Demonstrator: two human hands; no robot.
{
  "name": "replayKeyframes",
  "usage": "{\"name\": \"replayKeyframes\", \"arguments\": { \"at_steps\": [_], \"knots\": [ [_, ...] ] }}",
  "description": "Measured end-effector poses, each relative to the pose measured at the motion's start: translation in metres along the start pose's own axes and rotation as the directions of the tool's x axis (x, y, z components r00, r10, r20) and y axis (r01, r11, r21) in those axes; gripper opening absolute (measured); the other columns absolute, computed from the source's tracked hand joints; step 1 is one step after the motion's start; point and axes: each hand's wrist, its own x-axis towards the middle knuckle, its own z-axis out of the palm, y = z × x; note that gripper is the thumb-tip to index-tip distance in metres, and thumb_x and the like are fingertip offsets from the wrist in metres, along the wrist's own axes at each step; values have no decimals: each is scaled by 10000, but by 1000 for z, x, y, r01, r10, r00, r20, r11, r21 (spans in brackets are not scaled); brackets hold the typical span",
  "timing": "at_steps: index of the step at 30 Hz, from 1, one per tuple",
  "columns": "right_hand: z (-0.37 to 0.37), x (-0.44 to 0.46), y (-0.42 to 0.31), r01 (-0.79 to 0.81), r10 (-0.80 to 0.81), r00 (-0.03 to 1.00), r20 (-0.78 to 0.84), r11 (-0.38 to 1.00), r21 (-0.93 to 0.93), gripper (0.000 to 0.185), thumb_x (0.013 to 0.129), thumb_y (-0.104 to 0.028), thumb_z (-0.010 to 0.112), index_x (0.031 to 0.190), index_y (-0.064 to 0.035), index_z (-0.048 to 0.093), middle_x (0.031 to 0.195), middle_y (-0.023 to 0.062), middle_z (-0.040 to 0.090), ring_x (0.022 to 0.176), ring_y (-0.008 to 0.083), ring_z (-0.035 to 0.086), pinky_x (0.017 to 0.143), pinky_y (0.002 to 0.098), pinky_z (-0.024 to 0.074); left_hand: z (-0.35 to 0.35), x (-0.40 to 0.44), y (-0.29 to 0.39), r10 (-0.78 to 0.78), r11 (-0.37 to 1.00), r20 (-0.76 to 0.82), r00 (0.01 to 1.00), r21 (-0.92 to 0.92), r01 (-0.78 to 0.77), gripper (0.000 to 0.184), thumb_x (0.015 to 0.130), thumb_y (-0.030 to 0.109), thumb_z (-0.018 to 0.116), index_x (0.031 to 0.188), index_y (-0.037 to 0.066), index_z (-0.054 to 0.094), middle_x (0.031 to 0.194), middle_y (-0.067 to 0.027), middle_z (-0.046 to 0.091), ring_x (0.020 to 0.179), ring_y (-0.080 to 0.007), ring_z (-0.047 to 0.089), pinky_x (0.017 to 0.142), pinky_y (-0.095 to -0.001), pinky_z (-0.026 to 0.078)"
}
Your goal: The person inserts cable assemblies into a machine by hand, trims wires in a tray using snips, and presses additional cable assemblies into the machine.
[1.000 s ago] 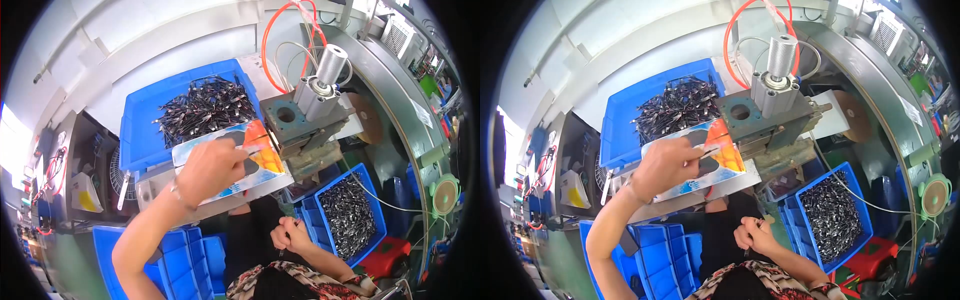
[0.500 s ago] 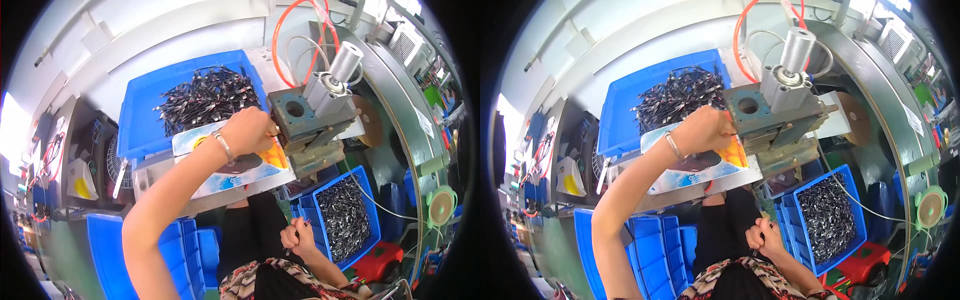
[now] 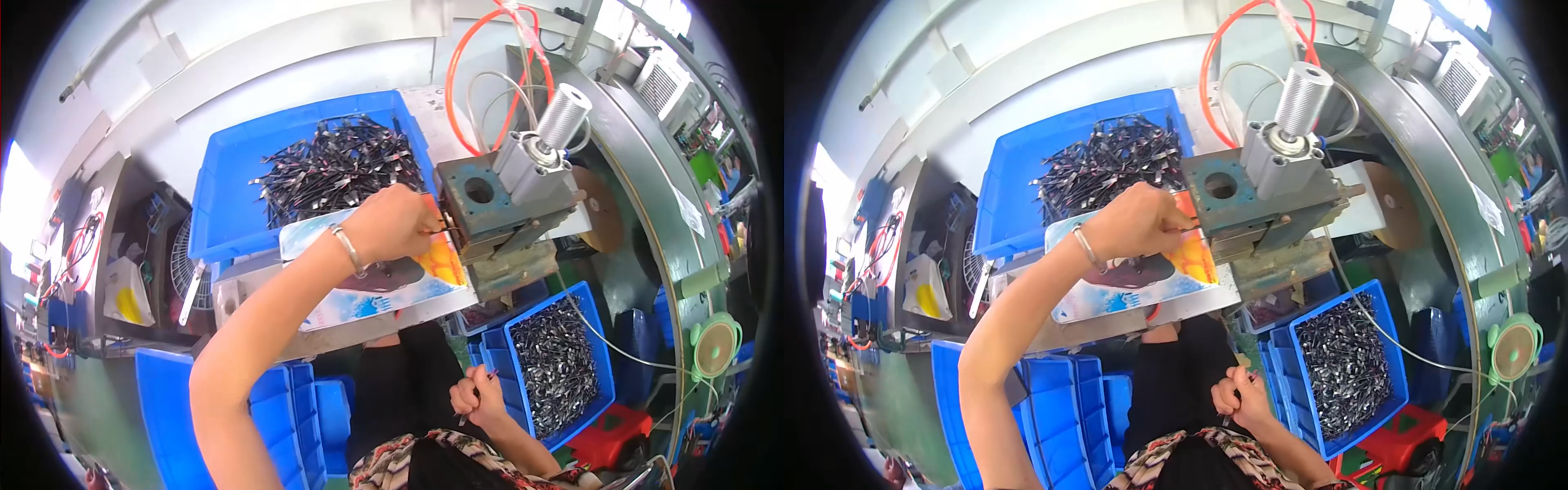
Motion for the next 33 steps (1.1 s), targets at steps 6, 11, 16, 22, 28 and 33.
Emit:
{"name": "replayKeyframes", "arguments": {
  "at_steps": [6, 11, 16, 22, 28, 33],
  "knots": [
    [-2, -1, 3, -13, 13, 1000, 9, 1000, 0, 292, 904, -391, 362, 974, -197, 568, 431, -16, 283, 402, 121, 319, 367, 252, 259, 3, 0, -2, 8, 998, 12, 1000, 64, -9, 120, 626, 104, 571, 704, 45, 641, 587, -151, 501, 523, -282, 515, 509, -358, 409],
    [3, -2, 6, -37, 38, 996, -79, 999, 5, 292, 899, -390, 380, 913, -155, 551, 419, -12, 274, 379, 128, 306, 362, 257, 260, 8, 2, 0, -3, 987, 53, 999, 163, -5, 112, 658, 157, 585, 659, 48, 610, 658, -161, 549, 616, -311, 557, 564, -380, 448],
    [2, 0, 8, -35, 26, 990, -138, 997, -68, 321, 870, -405, 448, 786, -95, 466, 386, -16, 235, 331, 119, 256, 307, 254, 206, 7, -1, 21, -30, 959, -19, 999, 283, 34, 114, 691, 151, 569, 748, 64, 617, 711, -155, 597, 687, -327, 592, 600, -418, 477],
    [29, -3, 8, -164, 158, 932, -327, 986, 10, 344, 907, -361, 389, 669, -121, 451, 415, -17, 263, 364, 87, 263, 328, 226, 221, 11, 0, 33, -71, 902, -198, 978, 406, 148, 99, 567, 132, 618, 659, 98, 637, 688, -116, 606, 698, -282, 606, 579, -381, 468],
    [17, 7, 23, -165, 162, 982, -94, 986, -22, 306, 899, -398, 376, 731, -147, 422, 442, -1, 252, 363, 102, 204, 308, 234, 178, -11, -82, 125, -191, 916, -27, 981, 355, 188, 108, 581, 132, 610, 641, 44, 624, 670, -134, 587, 626, -269, 583, 550, -367, 445],
    [20, 32, 25, 103, -18, 955, 295, 955, -277, 342, 874, -302, 490, 597, -142, 370, 450, -34, 270, 351, 67, 208, 320, 236, 189, 77, -147, 150, -299, 944, -39, 953, 136, 302, 117, 550, 172, 603, 579, 60, 620, 605, -151, 588, 585, -287, 588, 502, -371, 437]
  ]
}}
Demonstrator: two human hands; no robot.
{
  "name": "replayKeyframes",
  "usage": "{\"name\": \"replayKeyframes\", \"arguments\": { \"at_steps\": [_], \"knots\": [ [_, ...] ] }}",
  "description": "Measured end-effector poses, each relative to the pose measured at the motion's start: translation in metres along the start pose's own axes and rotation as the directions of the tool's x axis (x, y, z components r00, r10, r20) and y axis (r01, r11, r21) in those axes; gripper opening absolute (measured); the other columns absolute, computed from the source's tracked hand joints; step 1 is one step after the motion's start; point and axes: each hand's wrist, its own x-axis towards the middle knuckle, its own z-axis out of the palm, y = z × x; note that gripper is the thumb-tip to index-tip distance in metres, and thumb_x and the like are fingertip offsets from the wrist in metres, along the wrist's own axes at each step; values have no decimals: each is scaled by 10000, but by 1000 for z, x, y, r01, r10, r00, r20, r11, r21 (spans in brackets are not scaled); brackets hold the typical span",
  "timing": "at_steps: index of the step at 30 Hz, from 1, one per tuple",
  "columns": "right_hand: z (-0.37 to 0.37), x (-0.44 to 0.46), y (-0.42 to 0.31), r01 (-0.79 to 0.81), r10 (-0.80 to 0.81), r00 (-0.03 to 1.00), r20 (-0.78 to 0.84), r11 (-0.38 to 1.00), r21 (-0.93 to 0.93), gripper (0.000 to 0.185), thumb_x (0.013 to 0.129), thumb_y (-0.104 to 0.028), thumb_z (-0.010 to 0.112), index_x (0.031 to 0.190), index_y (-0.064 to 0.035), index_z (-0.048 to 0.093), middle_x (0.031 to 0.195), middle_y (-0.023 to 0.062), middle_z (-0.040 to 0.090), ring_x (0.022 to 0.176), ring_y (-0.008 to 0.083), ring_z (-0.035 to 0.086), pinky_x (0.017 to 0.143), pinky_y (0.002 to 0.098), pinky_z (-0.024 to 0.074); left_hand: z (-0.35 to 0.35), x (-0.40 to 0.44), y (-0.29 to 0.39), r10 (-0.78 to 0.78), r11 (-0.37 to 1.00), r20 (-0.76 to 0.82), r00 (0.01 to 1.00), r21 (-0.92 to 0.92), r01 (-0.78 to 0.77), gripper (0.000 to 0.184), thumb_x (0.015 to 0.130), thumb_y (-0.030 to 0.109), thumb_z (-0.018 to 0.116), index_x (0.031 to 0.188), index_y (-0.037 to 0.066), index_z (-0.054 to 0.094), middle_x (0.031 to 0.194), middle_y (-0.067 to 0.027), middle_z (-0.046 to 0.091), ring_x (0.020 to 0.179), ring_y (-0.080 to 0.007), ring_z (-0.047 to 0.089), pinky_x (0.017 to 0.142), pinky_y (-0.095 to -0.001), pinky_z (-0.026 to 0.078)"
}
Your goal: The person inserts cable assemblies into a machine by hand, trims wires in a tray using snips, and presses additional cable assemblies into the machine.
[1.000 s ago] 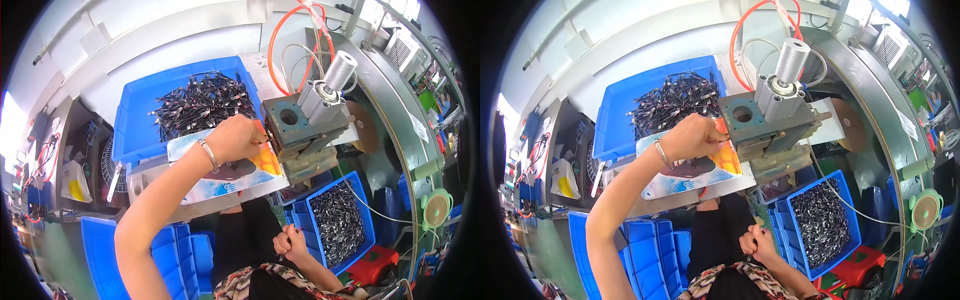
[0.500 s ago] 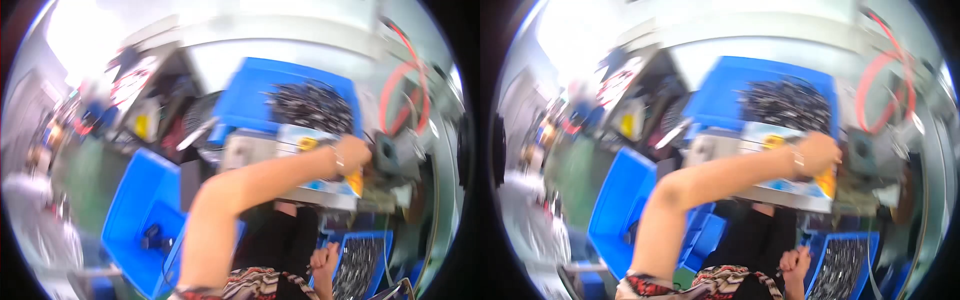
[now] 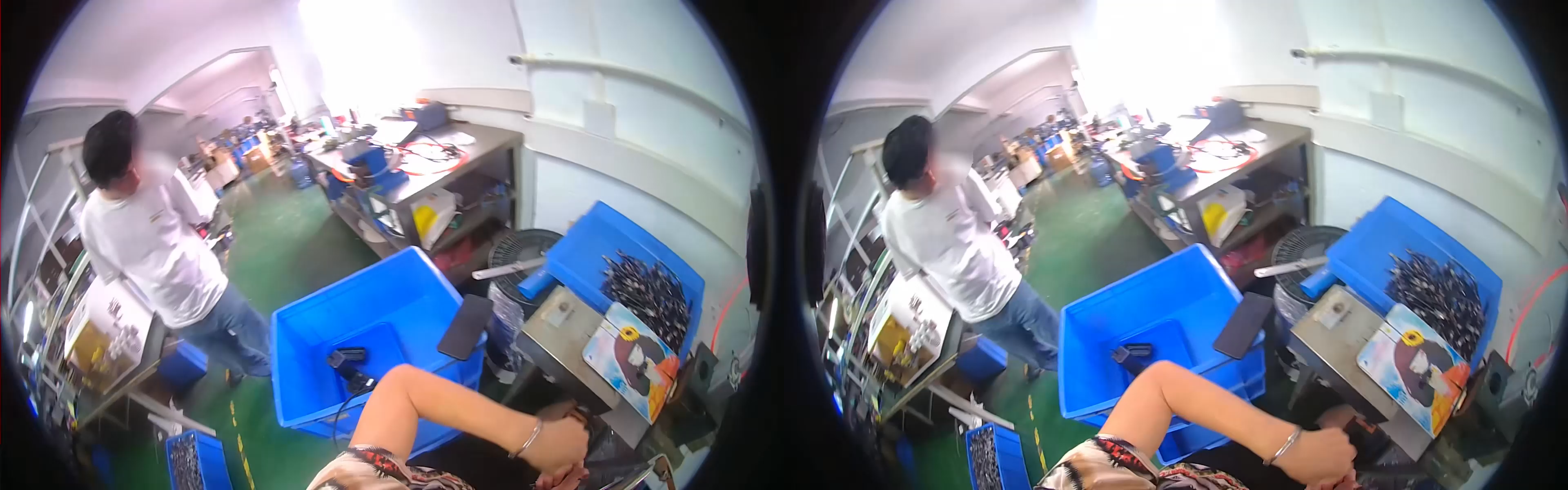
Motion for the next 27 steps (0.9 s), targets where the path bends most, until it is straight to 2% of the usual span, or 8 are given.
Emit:
{"name": "replayKeyframes", "arguments": {
  "at_steps": [1, 5, 9, 13, 16, 22, 25, 27],
  "knots": [
    [14, -5, -1, -188, 228, 958, -173, 957, 221, 375, 861, -305, 514, 567, -159, 334, 448, -45, 247, 344, 59, 184, 314, 240, 172, 16, -9, 1, -62, 998, 22, 998, -9, 62, 113, 554, 157, 605, 581, 48, 604, 592, -149, 579, 575, -294, 579, 500, -368, 432],
    [26, -5, 12, -355, 349, 856, -380, 933, 59, 307, 873, -246, 483, 603, -120, 408, 449, -35, 301, 344, 67, 227, 322, 238, 193, 12, -43, 18, -175, 984, -120, 977, -4, 176, 182, 606, 255, 587, 633, 81, 633, 632, -108, 599, 595, -286, 579, 537, -398, 450],
    [33, -15, 13, -337, 335, 941, 35, 936, 101, 282, 884, -148, 447, 618, -60, 421, 455, -15, 322, 360, 68, 249, 349, 230, 215, -6, -76, 31, -241, 954, -93, 966, -204, 218, 192, 625, 236, 563, 689, 66, 626, 646, -126, 591, 618, -320, 574, 551, -401, 457],
    [43, -26, 18, -375, 374, 927, 39, 926, 45, 264, 873, -67, 442, 612, -37, 408, 454, -7, 327, 357, 67, 248, 348, 230, 225, 23, -98, 27, -301, 942, -118, 946, -193, 276, 210, 634, 251, 572, 699, 57, 620, 711, -140, 596, 679, -301, 578, 585, -390, 459],
    [42, -33, 23, -262, 264, 957, 118, 965, -27, 284, 888, -100, 431, 611, -46, 408, 449, -6, 312, 350, 69, 246, 340, 231, 228, 28, -108, 28, -299, 926, -181, 937, -291, 239, 205, 631, 240, 583, 692, 47, 611, 693, -141, 588, 666, -308, 572, 577, -393, 454],
    [49, -39, 13, -375, 363, 924, 117, 921, 103, 294, 914, -186, 415, 648, -61, 415, 445, -24, 276, 346, 60, 223, 328, 229, 199, 38, -111, 26, -323, 886, -240, 915, -417, 203, 181, 618, 196, 611, 698, 33, 607, 680, -148, 579, 648, -332, 556, 561, -389, 442],
    [59, -38, 13, -472, 482, 855, -188, 876, 100, 284, 916, -189, 411, 668, -56, 446, 454, -28, 278, 347, 58, 204, 334, 227, 191, 36, -114, 22, -292, 895, -254, 922, -411, 170, 168, 644, 161, 614, 751, 32, 618, 709, -144, 598, 649, -305, 577, 566, -380, 448],
    [71, -36, 10, -409, 393, 895, -211, 912, -36, 288, 910, -202, 428, 661, -61, 458, 458, -21, 311, 353, 61, 229, 335, 231, 198, 45, -115, 17, -368, 847, -240, 898, -485, 217, 127, 602, 127, 605, 645, 13, 570, 611, -140, 570, 580, -308, 561, 515, -366, 427]
  ]
}}
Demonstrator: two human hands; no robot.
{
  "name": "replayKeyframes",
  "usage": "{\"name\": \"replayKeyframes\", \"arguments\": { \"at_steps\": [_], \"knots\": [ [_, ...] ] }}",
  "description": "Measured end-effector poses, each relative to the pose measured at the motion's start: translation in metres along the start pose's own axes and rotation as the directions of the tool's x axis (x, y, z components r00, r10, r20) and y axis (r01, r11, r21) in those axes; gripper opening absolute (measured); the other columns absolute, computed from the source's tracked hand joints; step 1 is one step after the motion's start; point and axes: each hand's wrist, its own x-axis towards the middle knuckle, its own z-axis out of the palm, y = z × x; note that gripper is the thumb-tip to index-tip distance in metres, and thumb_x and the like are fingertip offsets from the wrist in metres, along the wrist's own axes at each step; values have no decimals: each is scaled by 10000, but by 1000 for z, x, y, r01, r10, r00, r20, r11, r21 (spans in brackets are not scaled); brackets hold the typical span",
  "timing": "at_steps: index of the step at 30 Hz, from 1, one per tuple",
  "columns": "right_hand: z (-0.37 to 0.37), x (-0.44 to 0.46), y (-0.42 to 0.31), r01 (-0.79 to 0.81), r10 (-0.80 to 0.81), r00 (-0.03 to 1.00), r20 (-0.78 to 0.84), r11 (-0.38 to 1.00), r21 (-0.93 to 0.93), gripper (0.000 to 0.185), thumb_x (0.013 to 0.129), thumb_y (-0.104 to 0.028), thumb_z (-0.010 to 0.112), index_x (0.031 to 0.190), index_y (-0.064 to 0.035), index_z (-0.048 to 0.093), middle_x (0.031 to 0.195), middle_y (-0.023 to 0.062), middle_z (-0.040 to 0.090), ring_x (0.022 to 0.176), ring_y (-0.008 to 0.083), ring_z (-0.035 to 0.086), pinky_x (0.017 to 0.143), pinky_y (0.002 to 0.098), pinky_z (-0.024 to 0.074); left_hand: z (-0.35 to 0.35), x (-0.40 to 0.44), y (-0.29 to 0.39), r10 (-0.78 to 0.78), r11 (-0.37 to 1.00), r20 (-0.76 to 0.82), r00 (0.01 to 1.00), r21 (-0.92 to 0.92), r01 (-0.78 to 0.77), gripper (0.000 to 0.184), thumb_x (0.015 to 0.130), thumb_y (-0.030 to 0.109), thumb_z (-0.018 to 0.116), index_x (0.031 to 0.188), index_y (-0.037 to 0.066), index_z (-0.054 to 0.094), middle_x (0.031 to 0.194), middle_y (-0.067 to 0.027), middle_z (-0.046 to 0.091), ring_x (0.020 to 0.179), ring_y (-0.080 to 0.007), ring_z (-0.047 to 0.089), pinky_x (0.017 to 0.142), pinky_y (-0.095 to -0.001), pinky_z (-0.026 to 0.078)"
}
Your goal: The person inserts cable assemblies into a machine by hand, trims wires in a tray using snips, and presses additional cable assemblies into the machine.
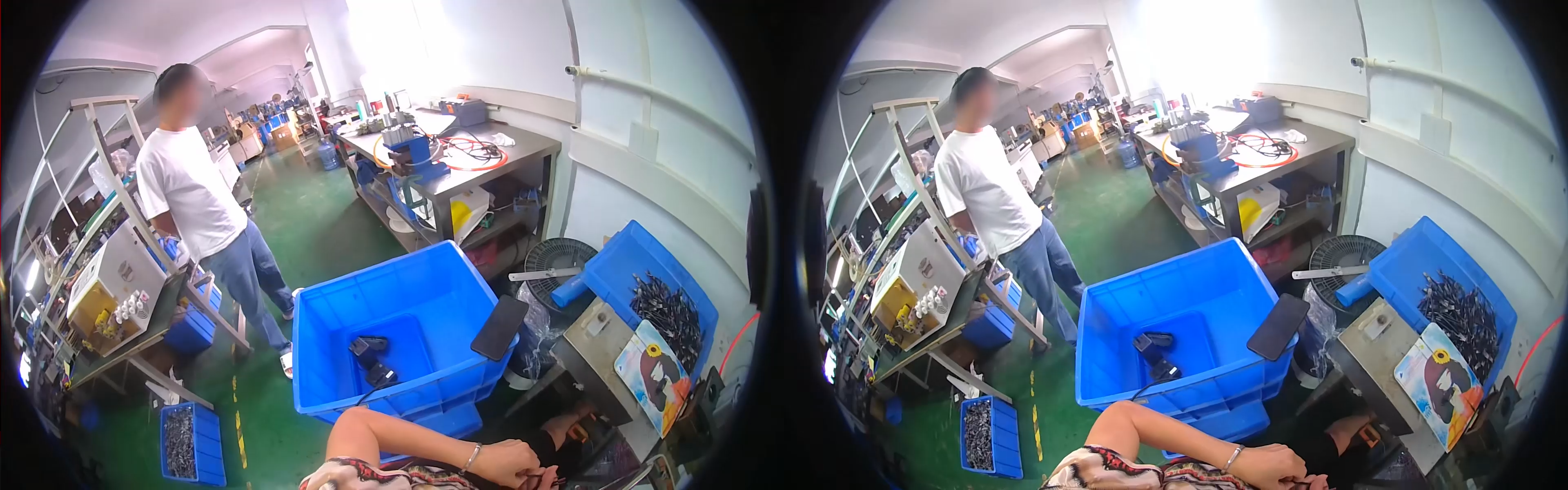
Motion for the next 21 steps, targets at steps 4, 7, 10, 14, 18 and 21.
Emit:
{"name": "replayKeyframes", "arguments": {
  "at_steps": [4, 7, 10, 14, 18, 21],
  "knots": [
    [-11, 7, 6, 27, -10, 993, 117, 989, -145, 297, 918, -278, 393, 675, -113, 438, 437, -18, 281, 328, 77, 206, 296, 229, 189, -1, -5, -5, -55, 992, -1, 999, -113, 54, 128, 607, 96, 591, 601, -10, 520, 568, -131, 554, 535, -292, 552, 481, -343, 415],
    [-18, 13, 18, 55, -41, 992, 116, 992, -112, 311, 913, -295, 410, 663, -112, 438, 427, -32, 286, 320, 61, 202, 288, 218, 172, 1, -7, -9, -7, 978, -57, 998, -209, -5, 120, 609, 91, 595, 610, -7, 527, 574, -127, 557, 523, -269, 553, 478, -329, 418],
    [-16, 15, 22, 93, -87, 995, 56, 988, -126, 270, 894, -267, 468, 687, -94, 461, 450, -40, 307, 345, 41, 218, 311, 211, 170, 1, -5, -6, -51, 956, -77, 996, -291, 26, 113, 611, 84, 602, 633, -5, 535, 570, -112, 554, 512, -249, 549, 474, -320, 417],
    [-30, 22, 26, 117, -105, 993, 62, 967, -228, 230, 878, -238, 493, 710, -80, 483, 531, -18, 402, 436, 50, 331, 390, 204, 266, 3, -4, -4, -61, 948, -91, 994, -317, 29, 124, 636, 84, 606, 668, -5, 526, 578, -103, 542, 519, -238, 546, 479, -318, 419],
    [-15, 20, 18, 228, -231, 973, 14, 945, -234, 220, 870, -207, 469, 711, -61, 512, 659, 26, 475, 605, 126, 455, 569, 269, 391, 5, 1, -5, -44, 945, -69, 997, -327, 19, 116, 667, 75, 592, 719, 2, 518, 628, -108, 527, 572, -240, 547, 509, -317, 421],
    [14, 13, -7, 184, -197, 977, -77, 972, -143, 255, 886, -206, 457, 659, -89, 466, 569, 11, 422, 495, 108, 399, 467, 244, 351, 4, 6, -10, 87, 961, -22, 996, -263, -89, 110, 724, 75, 561, 815, 23, 529, 734, -101, 520, 622, -235, 540, 519, -312, 431]
  ]
}}
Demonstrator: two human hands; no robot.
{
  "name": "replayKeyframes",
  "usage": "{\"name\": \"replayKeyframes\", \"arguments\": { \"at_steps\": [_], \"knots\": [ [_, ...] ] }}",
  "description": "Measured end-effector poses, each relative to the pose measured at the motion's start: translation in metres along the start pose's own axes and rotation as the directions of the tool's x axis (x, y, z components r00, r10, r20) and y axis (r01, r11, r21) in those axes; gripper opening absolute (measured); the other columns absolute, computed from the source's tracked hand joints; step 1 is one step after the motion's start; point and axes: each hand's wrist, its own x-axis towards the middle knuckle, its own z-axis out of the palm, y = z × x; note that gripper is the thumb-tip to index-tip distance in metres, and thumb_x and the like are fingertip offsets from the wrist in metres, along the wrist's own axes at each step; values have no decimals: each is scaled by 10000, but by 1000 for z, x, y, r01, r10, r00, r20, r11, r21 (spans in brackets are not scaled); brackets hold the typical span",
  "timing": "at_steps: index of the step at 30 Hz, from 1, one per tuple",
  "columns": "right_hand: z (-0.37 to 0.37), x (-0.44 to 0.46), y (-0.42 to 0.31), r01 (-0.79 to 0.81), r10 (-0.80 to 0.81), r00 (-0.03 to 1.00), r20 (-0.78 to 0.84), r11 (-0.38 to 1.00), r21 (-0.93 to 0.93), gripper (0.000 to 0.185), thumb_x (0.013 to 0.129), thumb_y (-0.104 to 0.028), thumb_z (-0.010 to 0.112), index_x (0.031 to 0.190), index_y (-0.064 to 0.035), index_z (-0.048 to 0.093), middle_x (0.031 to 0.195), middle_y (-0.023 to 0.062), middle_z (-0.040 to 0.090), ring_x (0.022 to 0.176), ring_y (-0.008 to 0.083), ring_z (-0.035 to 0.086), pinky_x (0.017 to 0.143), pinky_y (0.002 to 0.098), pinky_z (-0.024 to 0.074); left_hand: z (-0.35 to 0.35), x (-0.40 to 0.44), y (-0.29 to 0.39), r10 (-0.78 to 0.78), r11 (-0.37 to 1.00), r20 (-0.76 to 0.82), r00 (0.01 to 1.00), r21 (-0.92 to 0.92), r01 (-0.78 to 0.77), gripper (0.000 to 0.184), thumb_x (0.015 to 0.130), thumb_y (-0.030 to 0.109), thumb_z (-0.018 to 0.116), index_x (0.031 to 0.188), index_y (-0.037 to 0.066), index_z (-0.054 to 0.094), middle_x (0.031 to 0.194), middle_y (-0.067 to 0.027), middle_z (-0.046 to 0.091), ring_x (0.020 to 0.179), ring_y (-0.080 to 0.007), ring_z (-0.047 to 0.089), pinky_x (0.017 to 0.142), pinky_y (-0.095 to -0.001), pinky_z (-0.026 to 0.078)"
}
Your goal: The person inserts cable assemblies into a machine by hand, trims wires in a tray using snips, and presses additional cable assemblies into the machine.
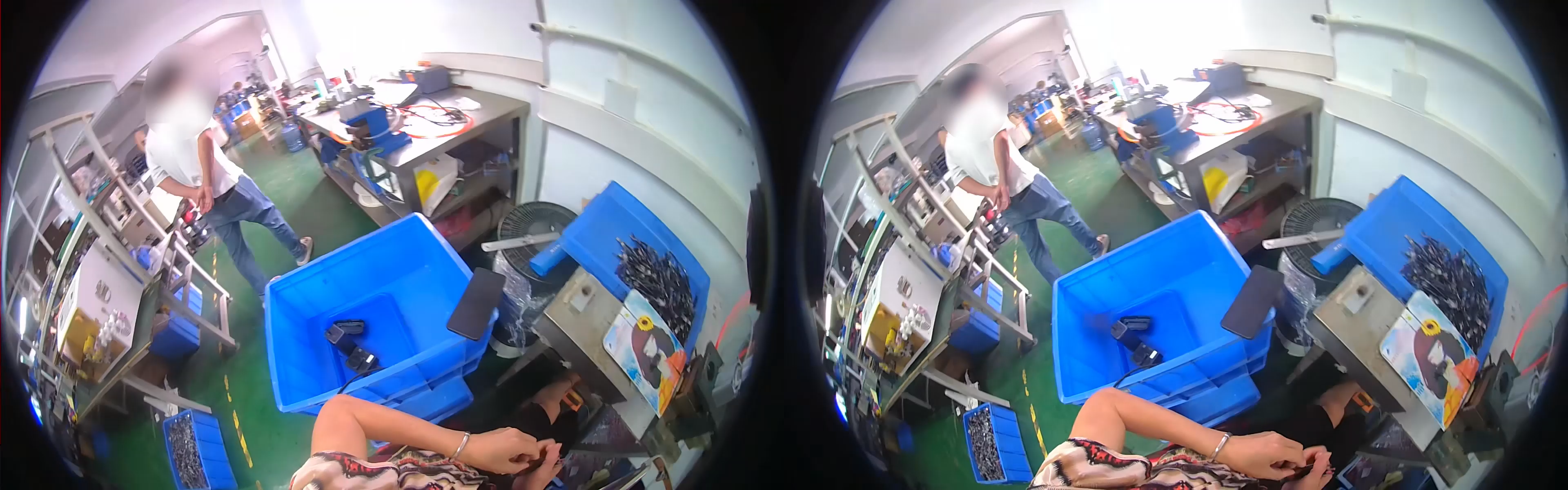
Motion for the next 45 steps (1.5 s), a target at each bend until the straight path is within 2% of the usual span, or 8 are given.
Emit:
{"name": "replayKeyframes", "arguments": {
  "at_steps": [2, 5, 10, 18, 20, 27, 36, 45],
  "knots": [
    [-29, 27, 36, 228, -231, 973, -8, 967, -111, 407, 902, -334, 395, 581, -100, 479, 407, -16, 363, 343, 73, 322, 326, 214, 226, -2, 7, -5, 146, 985, 92, 985, 75, -153, 118, 771, 97, 531, 879, 51, 545, 803, -84, 514, 682, -240, 540, 536, -319, 454],
    [-24, 21, 1, -96, 88, 995, 38, 936, 338, 448, 883, -247, 446, 481, -101, 313, 407, 19, 324, 350, 108, 306, 335, 250, 235, -36, 28, 9, 113, 933, 199, 973, 315, -173, 128, 768, 122, 561, 880, 62, 582, 861, -63, 562, 747, -220, 576, 583, -299, 490],
    [-42, 17, -1, -125, 114, 992, 52, 937, 325, 479, 917, -251, 402, 483, -101, 265, 399, 15, 278, 349, 122, 305, 337, 255, 224, -122, 96, 25, 202, 884, -120, 972, 449, -128, 66, 714, 51, 596, 777, 46, 613, 767, -70, 597, 659, -193, 584, 557, -286, 474],
    [-53, 28, 5, -234, 246, 969, 12, 906, 352, 464, 905, -272, 430, 500, -94, 293, 408, 16, 284, 340, 130, 329, 324, 261, 244, -197, 241, -19, -243, 767, -239, 940, 546, 337, 150, 747, 137, 561, 800, 31, 653, 668, -91, 612, 613, -88, 573, 575, -242, 452],
    [-52, 37, 9, -245, 249, 968, 24, 920, 306, 461, 898, -264, 445, 499, -99, 284, 401, 15, 276, 327, 131, 319, 313, 260, 232, -206, 279, -85, 189, 533, 8, 982, 839, -109, 175, 746, 105, 523, 859, 70, 652, 769, -132, 627, 703, -247, 619, 619, -336, 487],
    [-52, 49, 19, -133, 201, 960, -195, 939, 318, 373, 913, -254, 410, 579, -138, 293, 391, -16, 202, 284, 94, 229, 259, 234, 192, -182, 338, -113, -25, 148, 359, 933, 924, -352, 181, 701, 145, 563, 840, 198, 664, 798, -59, 629, 757, -242, 614, 623, -355, 491],
    [-73, 66, 21, -257, 302, 951, -65, 891, 373, 368, 889, -250, 469, 578, -124, 319, 399, -7, 250, 311, 100, 261, 288, 241, 203, -195, 337, -111, -79, 124, 378, 923, 922, -367, 110, 678, 145, 567, 760, 143, 639, 752, -72, 628, 730, -257, 615, 616, -369, 494],
    [-63, 51, 16, -364, 329, 931, 160, 873, 325, 378, 904, -191, 412, 553, -104, 302, 447, -9, 281, 376, 91, 286, 362, 240, 210, -124, 275, 6, 159, 591, 383, 910, 702, -398, 273, 723, 55, 528, 986, 67, 600, 680, -107, 500, 618, -278, 526, 537, -358, 417]
  ]
}}
